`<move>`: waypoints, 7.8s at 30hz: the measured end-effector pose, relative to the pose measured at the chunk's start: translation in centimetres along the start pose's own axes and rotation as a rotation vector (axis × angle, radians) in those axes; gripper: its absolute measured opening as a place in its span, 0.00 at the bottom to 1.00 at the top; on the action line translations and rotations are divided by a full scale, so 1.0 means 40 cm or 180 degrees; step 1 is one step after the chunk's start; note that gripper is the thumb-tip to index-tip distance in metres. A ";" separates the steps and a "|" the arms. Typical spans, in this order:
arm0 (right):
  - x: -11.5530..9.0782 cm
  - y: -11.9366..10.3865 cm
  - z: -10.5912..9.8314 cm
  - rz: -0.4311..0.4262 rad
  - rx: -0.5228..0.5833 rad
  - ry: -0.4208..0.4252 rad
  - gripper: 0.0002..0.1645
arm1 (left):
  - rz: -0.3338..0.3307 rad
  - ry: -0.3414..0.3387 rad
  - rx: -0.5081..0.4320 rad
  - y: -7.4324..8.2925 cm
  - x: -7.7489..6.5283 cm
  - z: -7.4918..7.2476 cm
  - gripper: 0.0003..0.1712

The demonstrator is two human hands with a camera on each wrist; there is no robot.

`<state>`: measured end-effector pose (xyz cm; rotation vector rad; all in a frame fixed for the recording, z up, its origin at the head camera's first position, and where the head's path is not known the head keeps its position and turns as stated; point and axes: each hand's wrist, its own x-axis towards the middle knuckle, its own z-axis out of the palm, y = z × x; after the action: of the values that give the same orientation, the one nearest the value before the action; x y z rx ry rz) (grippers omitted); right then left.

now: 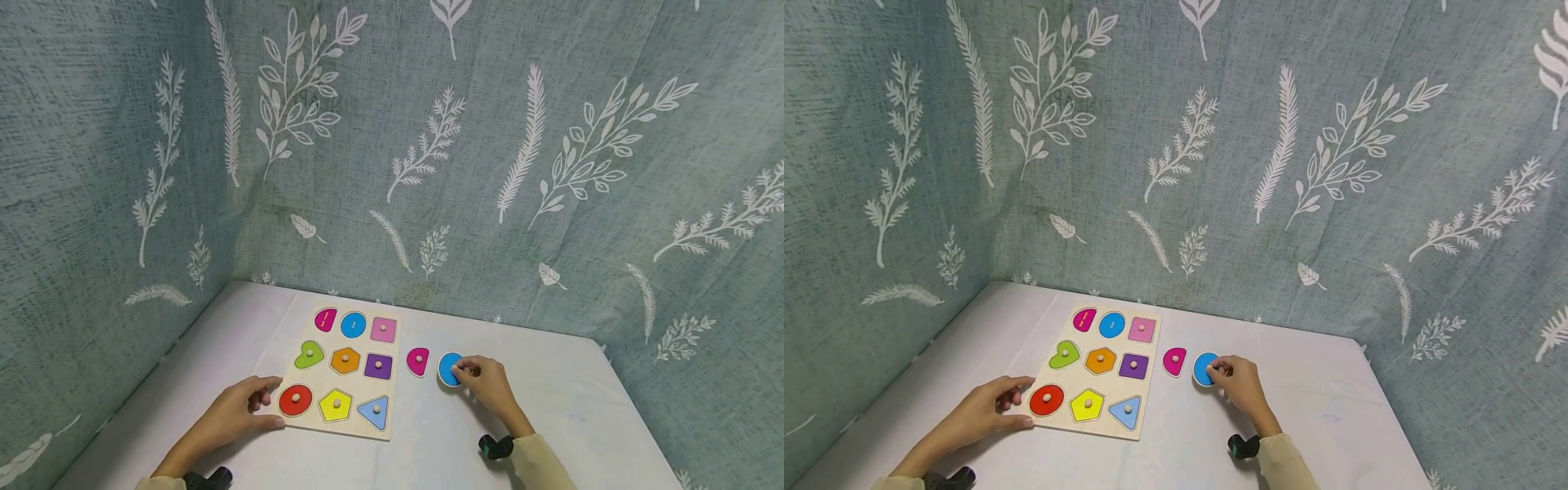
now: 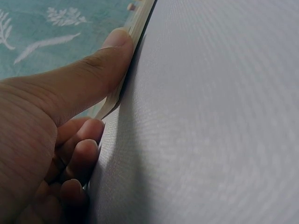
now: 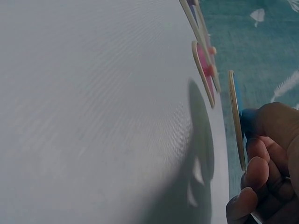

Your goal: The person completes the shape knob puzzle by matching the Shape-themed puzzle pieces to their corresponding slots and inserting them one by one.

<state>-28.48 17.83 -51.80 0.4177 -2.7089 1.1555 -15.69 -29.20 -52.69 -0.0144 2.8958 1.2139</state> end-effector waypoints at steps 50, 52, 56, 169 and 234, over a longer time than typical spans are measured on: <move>0.134 -0.155 0.174 -0.0481 0.0046 -0.0409 0.06 | 0.0079 0.0033 0.0026 -0.001 -0.003 0.000 0.49; 0.138 -0.158 0.184 -0.0501 0.0033 -0.0427 0.06 | 0.0074 0.0036 0.0025 -0.001 -0.003 0.000 0.49; 0.149 -0.163 0.202 -0.0524 0.0020 -0.0441 0.07 | 0.0084 0.0042 0.0032 -0.003 -0.003 0.001 0.49; 0.151 -0.157 0.142 -0.0633 -0.0501 -0.0512 0.03 | -0.0053 0.0116 0.0063 0.003 -0.009 0.002 0.48; 0.109 -0.125 0.137 -0.0361 -0.0350 -0.0483 0.08 | 0.0156 0.0094 -0.0043 -0.008 -0.009 -0.003 0.46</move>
<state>-31.26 9.73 -51.02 0.6578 -2.8178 0.9773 -15.34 -29.51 -52.84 0.0393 2.9301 1.2512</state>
